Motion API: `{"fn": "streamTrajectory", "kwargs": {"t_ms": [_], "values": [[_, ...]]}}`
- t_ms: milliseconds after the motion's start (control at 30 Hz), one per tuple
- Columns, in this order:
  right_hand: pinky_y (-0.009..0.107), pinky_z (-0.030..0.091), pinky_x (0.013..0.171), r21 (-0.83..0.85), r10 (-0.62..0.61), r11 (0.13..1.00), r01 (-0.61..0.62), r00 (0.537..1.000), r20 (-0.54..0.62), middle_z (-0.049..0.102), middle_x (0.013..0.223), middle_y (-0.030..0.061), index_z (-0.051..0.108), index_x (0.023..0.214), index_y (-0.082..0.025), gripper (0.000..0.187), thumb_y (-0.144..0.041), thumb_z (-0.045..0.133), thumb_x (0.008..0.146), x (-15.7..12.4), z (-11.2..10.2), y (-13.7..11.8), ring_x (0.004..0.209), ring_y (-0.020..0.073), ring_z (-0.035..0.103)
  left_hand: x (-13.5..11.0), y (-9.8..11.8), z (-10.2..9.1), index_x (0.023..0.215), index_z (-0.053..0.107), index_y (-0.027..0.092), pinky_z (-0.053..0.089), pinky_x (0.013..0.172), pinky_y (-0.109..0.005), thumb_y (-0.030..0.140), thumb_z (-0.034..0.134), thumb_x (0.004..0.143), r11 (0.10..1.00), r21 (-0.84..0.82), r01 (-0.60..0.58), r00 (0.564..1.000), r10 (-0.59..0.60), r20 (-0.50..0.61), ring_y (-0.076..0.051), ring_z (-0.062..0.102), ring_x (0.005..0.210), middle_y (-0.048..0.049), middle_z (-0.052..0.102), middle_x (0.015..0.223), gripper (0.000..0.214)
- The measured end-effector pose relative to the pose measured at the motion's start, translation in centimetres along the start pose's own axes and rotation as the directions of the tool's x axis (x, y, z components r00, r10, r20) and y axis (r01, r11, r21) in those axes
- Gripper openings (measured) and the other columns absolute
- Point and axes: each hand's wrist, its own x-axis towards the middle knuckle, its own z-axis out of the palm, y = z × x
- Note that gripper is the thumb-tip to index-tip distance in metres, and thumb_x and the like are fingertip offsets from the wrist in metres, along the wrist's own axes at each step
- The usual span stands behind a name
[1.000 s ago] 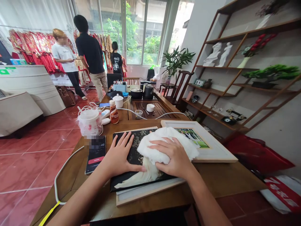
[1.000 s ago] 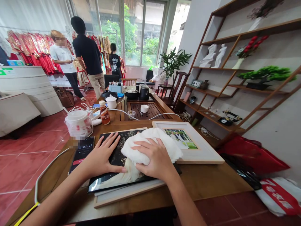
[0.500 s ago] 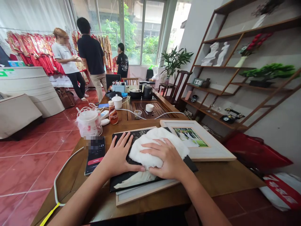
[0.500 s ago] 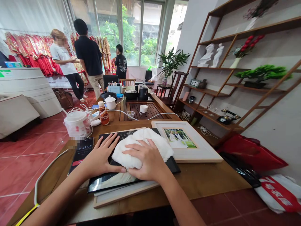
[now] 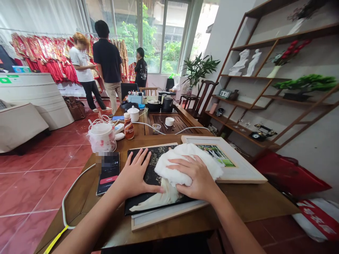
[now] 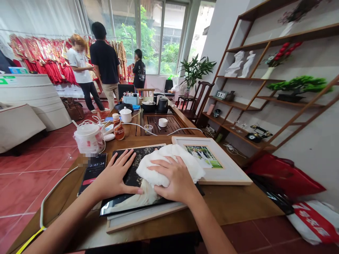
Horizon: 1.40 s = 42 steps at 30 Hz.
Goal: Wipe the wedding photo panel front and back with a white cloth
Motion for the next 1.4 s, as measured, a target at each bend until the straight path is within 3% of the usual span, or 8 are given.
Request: {"fn": "streamTrajectory", "kwargs": {"t_ms": [300, 567, 900, 1100, 1400], "values": [[0.047, 0.025, 0.094, 0.059, -0.06, 0.997, 0.057, 0.997, 0.039, 0.058, 0.131, -0.0071, 0.061, 0.116, -0.039, 0.045, -0.04, 0.063, 0.071, 1.7, 0.7, -2.3, 0.115, 0.0281, 0.05, -0.1, 0.0, -0.1, 0.151, 0.02, 0.012, 0.01, 0.114, -0.056, 0.085, 0.043, 0.07, 1.0, 0.023, -0.009, 1.0, 0.008, 0.016, -0.033, 0.01, 0.145, -0.0141, 0.021, 0.156, 0.11], [0.047, 0.024, 0.095, 0.034, -0.053, 0.998, 0.052, 0.998, 0.04, 0.057, 0.132, -0.0069, 0.06, 0.118, -0.039, 0.052, -0.031, 0.063, 0.067, 0.8, 0.4, -1.4, 0.117, 0.0292, 0.05, 0.0, 0.2, -0.1, 0.151, 0.019, 0.012, 0.011, 0.114, -0.057, 0.082, 0.044, 0.072, 1.0, 0.018, -0.008, 1.0, 0.008, -0.006, -0.034, 0.011, 0.145, -0.0147, 0.02, 0.156, 0.108], [0.045, 0.026, 0.094, -0.077, -0.024, 0.997, 0.022, 1.0, -0.015, 0.058, 0.131, -0.0049, 0.059, 0.119, -0.037, 0.056, -0.025, 0.062, 0.065, -1.2, 0.1, 0.5, 0.115, 0.0287, 0.051, -0.2, 0.0, -0.2, 0.15, 0.019, 0.009, 0.009, 0.115, -0.056, 0.09, 0.039, 0.065, 1.0, 0.004, 0.003, 1.0, -0.003, -0.012, -0.034, 0.011, 0.144, -0.0165, 0.019, 0.156, 0.119], [0.047, 0.025, 0.094, -0.045, -0.024, 0.999, 0.023, 1.0, -0.007, 0.058, 0.131, -0.0067, 0.059, 0.119, -0.039, 0.055, -0.028, 0.061, 0.065, -0.6, 0.3, -0.5, 0.114, 0.0294, 0.05, 0.0, 0.0, -0.1, 0.151, 0.019, 0.01, 0.01, 0.114, -0.056, 0.09, 0.041, 0.065, 1.0, 0.01, -0.013, 1.0, 0.013, -0.023, -0.035, 0.013, 0.144, -0.0156, 0.02, 0.156, 0.119], [0.047, 0.023, 0.095, 0.046, -0.098, 0.994, 0.095, 0.993, 0.073, 0.056, 0.132, -0.0099, 0.059, 0.116, -0.04, 0.05, -0.033, 0.062, 0.066, 1.2, 0.4, -2.1, 0.116, 0.0283, 0.049, 0.5, 0.4, -0.3, 0.149, 0.025, 0.01, 0.008, 0.114, -0.056, 0.09, 0.041, 0.063, 1.0, 0.031, 0.005, 0.999, -0.006, 0.047, -0.034, 0.01, 0.145, -0.0155, 0.02, 0.156, 0.119]]}}
